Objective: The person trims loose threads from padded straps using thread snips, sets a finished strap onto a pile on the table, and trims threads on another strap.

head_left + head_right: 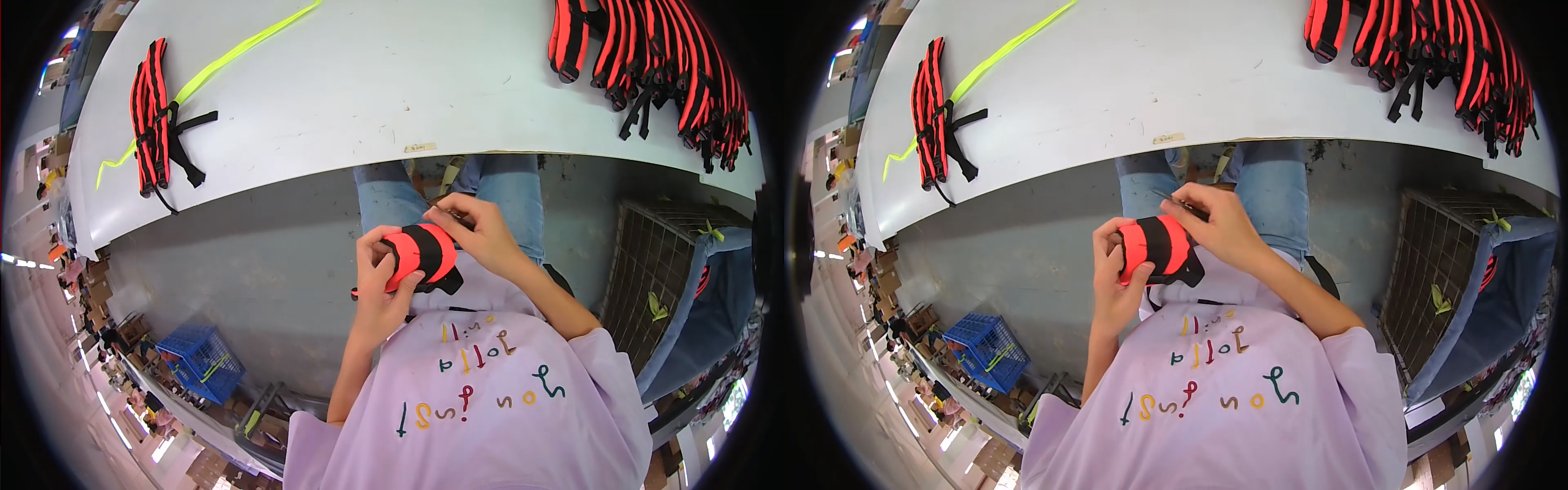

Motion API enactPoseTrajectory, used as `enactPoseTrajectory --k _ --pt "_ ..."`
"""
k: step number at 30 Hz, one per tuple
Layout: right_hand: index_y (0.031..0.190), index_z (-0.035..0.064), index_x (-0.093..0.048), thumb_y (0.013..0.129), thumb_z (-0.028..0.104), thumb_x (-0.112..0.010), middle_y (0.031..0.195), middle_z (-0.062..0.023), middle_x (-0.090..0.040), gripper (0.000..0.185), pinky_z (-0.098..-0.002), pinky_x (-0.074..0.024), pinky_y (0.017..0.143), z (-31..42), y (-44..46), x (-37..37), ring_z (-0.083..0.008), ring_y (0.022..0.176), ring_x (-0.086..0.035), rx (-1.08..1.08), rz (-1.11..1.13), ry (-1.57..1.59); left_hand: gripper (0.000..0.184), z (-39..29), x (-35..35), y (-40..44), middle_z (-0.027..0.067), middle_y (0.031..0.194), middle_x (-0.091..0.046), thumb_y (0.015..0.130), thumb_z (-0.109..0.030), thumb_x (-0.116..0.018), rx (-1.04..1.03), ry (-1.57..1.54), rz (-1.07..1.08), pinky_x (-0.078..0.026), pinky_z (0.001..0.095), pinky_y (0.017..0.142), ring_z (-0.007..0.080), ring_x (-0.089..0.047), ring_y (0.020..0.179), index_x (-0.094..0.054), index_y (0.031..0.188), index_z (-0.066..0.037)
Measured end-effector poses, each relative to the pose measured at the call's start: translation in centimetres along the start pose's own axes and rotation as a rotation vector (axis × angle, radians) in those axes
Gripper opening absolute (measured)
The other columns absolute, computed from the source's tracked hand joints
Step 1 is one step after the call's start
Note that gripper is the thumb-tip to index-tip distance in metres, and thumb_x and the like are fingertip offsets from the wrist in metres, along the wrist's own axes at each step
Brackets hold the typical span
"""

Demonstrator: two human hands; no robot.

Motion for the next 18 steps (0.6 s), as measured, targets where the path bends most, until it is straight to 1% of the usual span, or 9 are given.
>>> enactPoseTrajectory --k 1,2,3,6,7,10,13,16,18 --pt "0.087 0.0009 -0.064 0.086 0.02 -0.061 0.07 0.0 -0.054 0.019 -0.0214 -0.0368 0.055 1.5 -0.5 0.5 -0.0045 0.064 -0.047 0.061 -0.016 -0.14 0.017 -0.2 0.0 0.2 0.0147 0.117 -0.04 0.077 -0.003 -0.064 -0.049 0.016 -0.017 -0.04 0.031 0.078 0.0212 -0.045 0.086 -0.056 0.09 0.007" --pt "0.089 0.001 -0.064 0.085 0.018 -0.062 0.073 -0.0008 -0.054 0.018 -0.0209 -0.0379 0.057 2.3 -1.0 0.9 -0.0046 0.069 -0.049 0.119 -0.033 -0.28 0.017 -0.2 -0.2 0.2 0.0146 0.117 -0.04 0.077 -0.003 -0.063 -0.027 0.015 -0.023 -0.04 0.0312 0.079 0.0212 -0.044 0.086 -0.056 0.09 0.006" --pt "0.091 0.0033 -0.065 0.078 0.013 -0.068 0.07 -0.0025 -0.052 0.016 -0.0231 -0.039 0.055 2.5 -1.3 0.9 -0.0082 0.064 -0.05 0.311 -0.025 -0.385 0.016 -0.2 -0.4 0.3 0.0146 0.117 -0.039 0.077 -0.003 -0.063 -0.006 0.014 -0.03 -0.039 0.0314 0.08 0.0212 -0.044 0.087 -0.056 0.089 0.006" --pt "0.089 0.0053 -0.064 0.07 0.009 -0.071 0.07 -0.0041 -0.051 0.021 -0.0274 -0.0396 0.046 3.9 -2.0 -0.5 -0.0152 0.055 -0.052 0.541 -0.064 -0.392 0.016 -0.1 -0.4 0.6 0.0126 0.116 -0.04 0.08 -0.003 -0.061 -0.022 0.038 -0.044 -0.039 0.0305 0.082 0.0196 -0.044 0.091 -0.058 0.094 0.003" --pt "0.085 0.0056 -0.063 0.066 0.001 -0.066 0.072 -0.0041 -0.05 0.02 -0.0274 -0.0396 0.046 3.6 -1.9 -0.7 -0.0168 0.054 -0.052 0.571 -0.06 -0.427 0.017 0.0 -0.4 0.6 0.0117 0.116 -0.041 0.081 -0.004 -0.059 -0.036 0.051 -0.047 -0.038 0.03 0.083 0.0188 -0.044 0.092 -0.058 0.097 0.002" --pt "0.082 0.004 -0.059 0.062 -0.004 -0.061 0.074 -0.0044 -0.05 0.021 -0.027 -0.04 0.045 3.6 -2.1 -0.8 -0.018 0.053 -0.052 0.596 -0.108 -0.514 0.016 0.1 -0.6 0.7 0.0115 0.115 -0.04 0.082 -0.005 -0.059 -0.046 0.029 -0.059 -0.038 0.0299 0.083 0.0182 -0.043 0.092 -0.059 0.098 0.001" --pt "0.081 0.0029 -0.054 0.065 -0.006 -0.059 0.074 -0.0052 -0.049 0.02 -0.0258 -0.0387 0.045 3.2 -2.0 -0.8 -0.0167 0.054 -0.052 0.569 -0.148 -0.51 0.018 0.2 -0.9 1.0 0.0115 0.115 -0.04 0.082 -0.007 -0.061 -0.055 0.046 -0.111 -0.038 0.0297 0.082 0.0179 -0.042 0.091 -0.058 0.097 0.002" --pt "0.084 0.0023 -0.052 0.067 -0.009 -0.056 0.074 -0.0065 -0.047 0.021 -0.0243 -0.0388 0.048 2.9 -1.9 -0.5 -0.0152 0.058 -0.052 0.436 -0.137 -0.314 0.021 -0.3 -0.8 1.3 0.0117 0.115 -0.04 0.081 -0.009 -0.063 0.006 0.036 -0.077 -0.038 0.0292 0.082 0.0187 -0.043 0.093 -0.057 0.097 0.003" --pt "0.085 0.0023 -0.051 0.075 -0.002 -0.061 0.075 -0.0061 -0.048 0.015 -0.0229 -0.0404 0.056 2.3 -1.9 0.0 -0.0115 0.064 -0.049 0.316 -0.126 -0.189 0.02 -0.3 -0.8 1.6 0.0146 0.116 -0.039 0.08 -0.007 -0.064 -0.015 0.048 -0.076 -0.038 0.0311 0.081 0.0207 -0.043 0.088 -0.053 0.092 0.006"
Point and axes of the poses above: each hand's wrist, its own y-axis towards the middle knuckle, its own x-axis out of the back of the hand, z = x × y, the point moved 2 cm from there along y, towards the middle knuckle
